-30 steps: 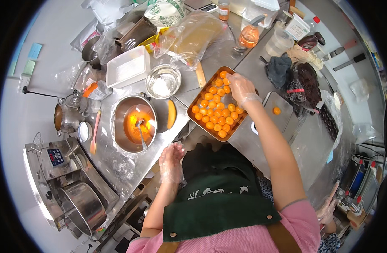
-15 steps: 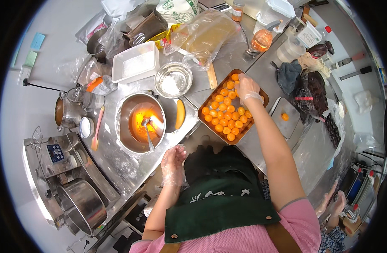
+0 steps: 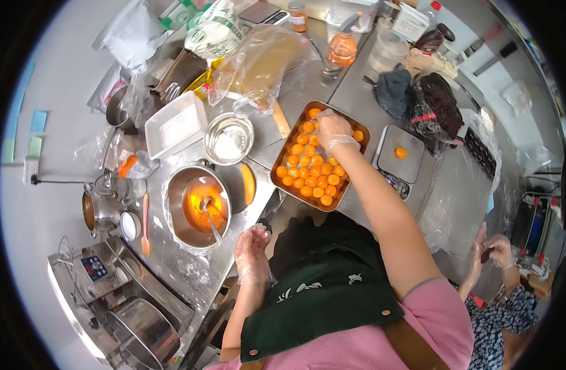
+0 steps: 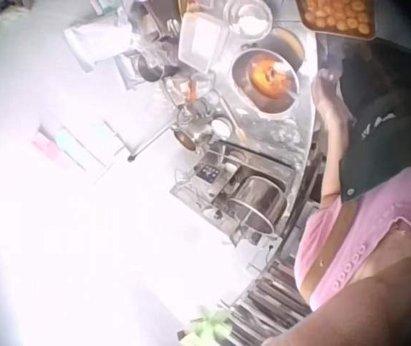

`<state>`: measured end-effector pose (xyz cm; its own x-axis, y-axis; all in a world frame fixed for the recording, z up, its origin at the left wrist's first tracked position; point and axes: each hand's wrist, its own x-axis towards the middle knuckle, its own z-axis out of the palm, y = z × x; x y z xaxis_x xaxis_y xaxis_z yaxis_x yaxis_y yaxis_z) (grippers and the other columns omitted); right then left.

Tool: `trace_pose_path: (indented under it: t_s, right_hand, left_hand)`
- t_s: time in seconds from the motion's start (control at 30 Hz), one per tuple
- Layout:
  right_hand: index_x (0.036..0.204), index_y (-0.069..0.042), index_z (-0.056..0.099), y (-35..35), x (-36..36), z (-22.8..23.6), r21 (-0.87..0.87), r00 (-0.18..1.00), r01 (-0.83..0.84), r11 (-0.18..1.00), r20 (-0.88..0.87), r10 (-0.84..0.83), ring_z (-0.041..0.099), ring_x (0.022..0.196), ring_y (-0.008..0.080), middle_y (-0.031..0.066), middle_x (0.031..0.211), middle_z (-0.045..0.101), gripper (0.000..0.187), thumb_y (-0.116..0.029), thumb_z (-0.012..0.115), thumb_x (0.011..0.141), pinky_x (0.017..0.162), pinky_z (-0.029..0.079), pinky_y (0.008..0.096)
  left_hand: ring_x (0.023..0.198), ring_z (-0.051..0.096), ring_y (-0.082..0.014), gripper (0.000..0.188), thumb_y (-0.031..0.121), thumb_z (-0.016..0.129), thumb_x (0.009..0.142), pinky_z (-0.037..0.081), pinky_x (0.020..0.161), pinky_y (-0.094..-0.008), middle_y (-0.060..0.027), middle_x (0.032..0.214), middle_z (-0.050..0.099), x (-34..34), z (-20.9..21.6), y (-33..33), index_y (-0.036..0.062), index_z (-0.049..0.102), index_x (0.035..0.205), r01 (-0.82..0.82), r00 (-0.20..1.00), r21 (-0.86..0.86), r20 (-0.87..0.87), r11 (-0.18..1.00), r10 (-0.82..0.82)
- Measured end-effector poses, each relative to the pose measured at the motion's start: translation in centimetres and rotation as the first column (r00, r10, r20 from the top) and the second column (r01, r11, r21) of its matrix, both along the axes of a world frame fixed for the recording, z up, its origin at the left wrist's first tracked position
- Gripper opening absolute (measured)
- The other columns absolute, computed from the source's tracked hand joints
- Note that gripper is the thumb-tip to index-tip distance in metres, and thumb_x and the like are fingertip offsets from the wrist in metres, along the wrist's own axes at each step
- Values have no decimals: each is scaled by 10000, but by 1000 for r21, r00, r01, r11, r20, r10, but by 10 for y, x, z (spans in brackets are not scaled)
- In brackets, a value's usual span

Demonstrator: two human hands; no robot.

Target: The person repeatedly picks small orange balls and dark paste portions, weighs them on a digital scale, then wraps each orange ball with the dark paste by hand. The finished wrapped balls are placed on a tray. A second person works alongside on the same task.

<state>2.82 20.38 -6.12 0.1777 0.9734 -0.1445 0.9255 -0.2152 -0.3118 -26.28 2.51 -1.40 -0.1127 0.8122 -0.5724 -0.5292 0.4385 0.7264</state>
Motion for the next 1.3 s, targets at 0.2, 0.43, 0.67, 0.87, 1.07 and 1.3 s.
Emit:
trace_pose_path:
  t_s: [0.2, 0.43, 0.67, 0.87, 1.07, 1.3]
  right_hand:
    - [985, -56, 586, -48, -2, 21, 242, 983, 82, 967, -179, -39, 615, 827, 346, 161, 972, 572, 213, -139, 637, 795, 719, 497, 438]
    - [1029, -27, 602, -119, 9, -2, 164, 493, 513, 843, -860, -133, 612, 806, 211, 106, 970, 636, 318, -161, 719, 766, 722, 499, 338]
    - [1032, -32, 609, -240, 24, 1, -260, 54, 670, 695, -917, -395, 551, 687, 83, 33, 869, 615, 349, -178, 764, 756, 564, 466, 220]
    - [1048, -27, 597, -294, 27, -21, -341, -95, 768, 542, -897, -431, 542, 660, 71, 32, 859, 599, 347, -145, 757, 764, 502, 458, 205]
    - [1045, -21, 596, -294, 45, -11, -312, -106, 814, 490, -909, -403, 546, 689, 74, 29, 858, 600, 322, -149, 736, 785, 531, 462, 211]
    - [1018, -29, 602, -287, 41, -12, -236, -40, 831, 504, -929, -369, 549, 704, 82, 17, 842, 599, 303, -157, 737, 779, 537, 458, 226]
  left_hand:
    - [826, 624, -206, 168, 186, 586, 901, 511, 771, -330, -105, 913, 639, 16, 0, 6, 19, 585, 923, 85, 996, 2, 14, 996, -85]
    - [823, 626, -203, 188, 190, 579, 902, 506, 792, -331, -109, 924, 642, 52, 4, 18, 14, 584, 965, 268, 963, -15, -10, 963, -268]
    - [831, 619, -207, 206, 193, 566, 915, 501, 790, -337, -116, 934, 642, 96, 8, 23, 4, 582, 993, 459, 888, -7, 1, 888, -459]
    - [769, 618, -190, 201, 197, 573, 913, 498, 786, -325, -114, 906, 654, 130, 6, 21, 6, 596, 969, 557, 831, -13, 21, 831, -556]
    - [785, 600, -151, 207, 183, 587, 908, 490, 791, -293, -82, 911, 643, 169, 11, 26, -8, 598, 987, 691, 721, -18, -66, 723, -690]
    - [755, 568, -122, 203, 188, 627, 882, 461, 758, -247, -56, 873, 638, 241, -28, 67, 7, 614, 972, 817, 573, 174, -361, 550, -736]
